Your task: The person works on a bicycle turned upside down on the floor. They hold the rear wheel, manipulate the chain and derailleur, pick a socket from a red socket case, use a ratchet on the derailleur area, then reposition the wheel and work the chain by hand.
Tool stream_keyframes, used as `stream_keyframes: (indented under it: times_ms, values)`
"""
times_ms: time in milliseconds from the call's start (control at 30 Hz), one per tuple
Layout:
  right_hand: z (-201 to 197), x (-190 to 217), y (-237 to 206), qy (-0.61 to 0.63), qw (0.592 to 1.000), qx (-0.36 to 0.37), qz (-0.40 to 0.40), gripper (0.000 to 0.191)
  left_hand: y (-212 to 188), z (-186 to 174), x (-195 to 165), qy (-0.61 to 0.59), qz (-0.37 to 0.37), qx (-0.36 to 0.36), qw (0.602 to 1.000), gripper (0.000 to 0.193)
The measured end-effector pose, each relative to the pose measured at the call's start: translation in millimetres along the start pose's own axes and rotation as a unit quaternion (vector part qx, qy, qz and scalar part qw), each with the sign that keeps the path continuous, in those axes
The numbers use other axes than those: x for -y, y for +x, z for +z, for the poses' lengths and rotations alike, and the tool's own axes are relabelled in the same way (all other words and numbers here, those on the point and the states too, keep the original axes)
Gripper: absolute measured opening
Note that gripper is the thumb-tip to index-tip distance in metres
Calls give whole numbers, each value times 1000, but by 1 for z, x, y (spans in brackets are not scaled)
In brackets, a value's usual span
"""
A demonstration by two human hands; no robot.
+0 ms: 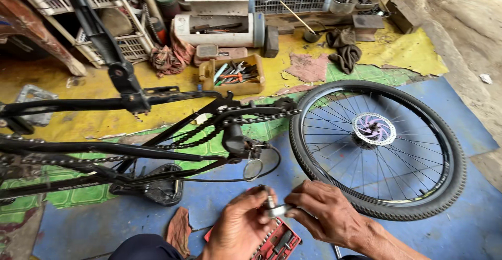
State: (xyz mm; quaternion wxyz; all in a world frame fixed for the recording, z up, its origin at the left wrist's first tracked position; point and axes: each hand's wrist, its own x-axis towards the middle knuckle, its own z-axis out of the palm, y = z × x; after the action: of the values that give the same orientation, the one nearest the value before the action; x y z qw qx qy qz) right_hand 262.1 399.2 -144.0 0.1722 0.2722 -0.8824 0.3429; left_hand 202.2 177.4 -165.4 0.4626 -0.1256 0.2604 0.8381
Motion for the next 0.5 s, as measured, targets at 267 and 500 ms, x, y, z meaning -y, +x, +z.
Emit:
stream_keyframes:
  times_ms: [267,500]
  values:
    - [12,18,51,-49,996,-40,-55,29,-17,-8,-41,57,116,-81,988,18]
    - [32,17,57,10,999,-32,10,24,-21,4,-53,72,154,-109,979,18]
